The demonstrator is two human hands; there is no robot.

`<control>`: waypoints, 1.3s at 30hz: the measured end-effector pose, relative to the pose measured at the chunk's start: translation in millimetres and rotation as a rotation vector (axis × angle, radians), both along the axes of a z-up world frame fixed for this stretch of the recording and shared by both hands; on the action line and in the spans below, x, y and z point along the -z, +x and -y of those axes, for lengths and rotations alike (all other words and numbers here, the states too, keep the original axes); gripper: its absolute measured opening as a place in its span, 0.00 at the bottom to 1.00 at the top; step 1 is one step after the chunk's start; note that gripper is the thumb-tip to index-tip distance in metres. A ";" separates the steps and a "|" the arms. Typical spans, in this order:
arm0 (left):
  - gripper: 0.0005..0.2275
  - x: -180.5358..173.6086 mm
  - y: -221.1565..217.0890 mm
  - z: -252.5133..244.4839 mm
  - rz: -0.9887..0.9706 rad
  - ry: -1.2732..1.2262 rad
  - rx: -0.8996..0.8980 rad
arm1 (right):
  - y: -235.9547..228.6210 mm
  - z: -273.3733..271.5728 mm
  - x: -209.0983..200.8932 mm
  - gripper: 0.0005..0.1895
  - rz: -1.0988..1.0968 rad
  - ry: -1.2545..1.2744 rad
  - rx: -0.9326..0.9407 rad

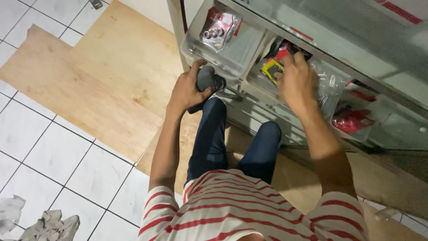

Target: The person sits on the floor and wipes several small packaged items with a cloth, including a black circular object, a small white square, and a plastic-wrapped item. After wiping each item, the person places it back into a clear plastic bin on a low glass shelf.

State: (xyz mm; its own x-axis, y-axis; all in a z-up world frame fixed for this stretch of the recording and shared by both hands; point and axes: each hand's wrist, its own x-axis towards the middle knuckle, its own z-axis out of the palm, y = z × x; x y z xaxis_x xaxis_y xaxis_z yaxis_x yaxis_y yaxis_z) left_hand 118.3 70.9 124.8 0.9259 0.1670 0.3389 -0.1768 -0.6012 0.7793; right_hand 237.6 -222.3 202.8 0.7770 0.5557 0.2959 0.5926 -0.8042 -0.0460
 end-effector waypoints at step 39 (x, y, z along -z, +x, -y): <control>0.34 8.1 -0.1 8.2 -0.079 -0.049 -0.042 | 134.4 -176.4 46.9 0.32 0.237 0.266 -0.476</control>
